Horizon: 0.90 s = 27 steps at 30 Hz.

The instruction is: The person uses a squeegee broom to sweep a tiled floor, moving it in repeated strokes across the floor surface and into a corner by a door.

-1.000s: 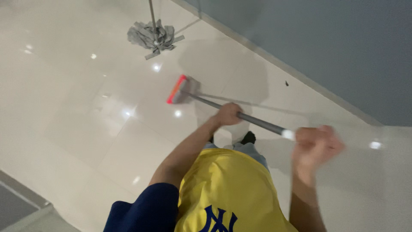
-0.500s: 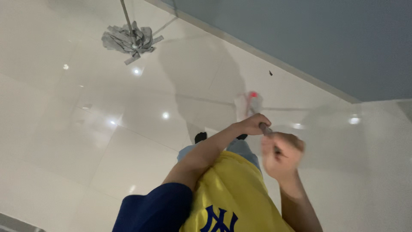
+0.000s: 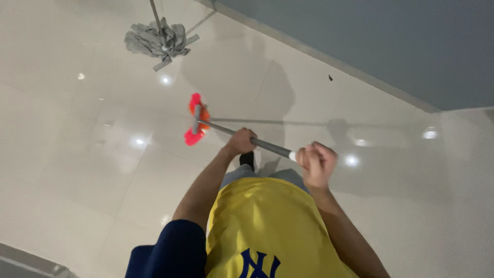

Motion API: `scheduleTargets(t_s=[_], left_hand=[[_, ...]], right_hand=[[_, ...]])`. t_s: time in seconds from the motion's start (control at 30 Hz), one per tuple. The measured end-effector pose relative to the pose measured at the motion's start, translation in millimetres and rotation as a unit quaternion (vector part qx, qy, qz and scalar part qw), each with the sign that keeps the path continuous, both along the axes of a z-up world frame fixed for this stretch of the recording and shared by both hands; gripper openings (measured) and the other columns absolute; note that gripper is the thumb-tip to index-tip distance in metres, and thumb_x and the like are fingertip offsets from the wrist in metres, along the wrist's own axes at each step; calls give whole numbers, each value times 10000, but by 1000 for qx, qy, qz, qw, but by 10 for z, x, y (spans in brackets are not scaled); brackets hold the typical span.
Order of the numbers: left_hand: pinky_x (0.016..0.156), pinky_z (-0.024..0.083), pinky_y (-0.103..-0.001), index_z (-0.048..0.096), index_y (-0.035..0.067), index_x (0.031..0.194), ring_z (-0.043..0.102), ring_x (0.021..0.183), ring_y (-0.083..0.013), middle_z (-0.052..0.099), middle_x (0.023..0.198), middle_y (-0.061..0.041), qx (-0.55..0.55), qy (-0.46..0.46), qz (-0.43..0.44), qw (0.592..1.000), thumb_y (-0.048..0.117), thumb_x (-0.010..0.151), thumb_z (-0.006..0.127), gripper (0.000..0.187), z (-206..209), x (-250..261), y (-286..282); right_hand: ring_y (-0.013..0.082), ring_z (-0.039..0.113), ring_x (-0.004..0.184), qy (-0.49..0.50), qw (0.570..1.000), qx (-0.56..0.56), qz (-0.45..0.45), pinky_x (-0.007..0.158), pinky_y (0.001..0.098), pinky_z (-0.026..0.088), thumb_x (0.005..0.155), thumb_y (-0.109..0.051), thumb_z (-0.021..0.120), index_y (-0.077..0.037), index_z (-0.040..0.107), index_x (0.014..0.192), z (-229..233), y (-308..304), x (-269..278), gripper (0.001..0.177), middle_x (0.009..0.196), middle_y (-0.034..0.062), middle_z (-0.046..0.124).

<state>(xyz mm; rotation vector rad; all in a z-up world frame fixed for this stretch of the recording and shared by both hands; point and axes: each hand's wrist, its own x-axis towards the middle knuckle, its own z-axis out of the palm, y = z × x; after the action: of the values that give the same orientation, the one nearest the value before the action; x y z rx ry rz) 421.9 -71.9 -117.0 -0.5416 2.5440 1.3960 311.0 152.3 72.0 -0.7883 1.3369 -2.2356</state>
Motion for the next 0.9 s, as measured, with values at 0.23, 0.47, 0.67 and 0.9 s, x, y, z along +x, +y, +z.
scheduleTargets(t_s=[0.23,0.47,0.67,0.9], left_hand=[[721,543,-463,728,93,679,687,712,-307,714,723,-153,-59,-81,3,995,144,762,608,154,229,-156,112],[689,498,-480,687,72,680,634,672,-283,650,638,-118,-2,153,-135,979,223,769,732,181,1150,-1001,1516],[569,396,-384,532,70,610,453,562,-161,495,555,-35,169,118,-226,952,190,844,663,294,1181,-1322,2533],[607,374,-394,437,37,636,387,630,-190,372,623,-96,215,127,-217,944,119,812,671,304,670,-1044,2644]], right_hand=[[76,285,472,-15,996,49,-72,489,311,278,1079,-102,475,-152,416,716,157,328,-191,371,563,-51,334],[34,280,388,196,964,96,-152,349,232,248,1123,-304,490,-197,333,676,1876,1350,-406,486,482,-62,316],[70,413,481,452,849,178,-210,394,236,325,1100,-96,622,-60,565,990,1988,1523,99,130,620,-46,495],[63,390,425,325,907,238,-118,417,263,294,992,-126,581,-36,605,811,1602,1352,482,204,531,-55,446]])
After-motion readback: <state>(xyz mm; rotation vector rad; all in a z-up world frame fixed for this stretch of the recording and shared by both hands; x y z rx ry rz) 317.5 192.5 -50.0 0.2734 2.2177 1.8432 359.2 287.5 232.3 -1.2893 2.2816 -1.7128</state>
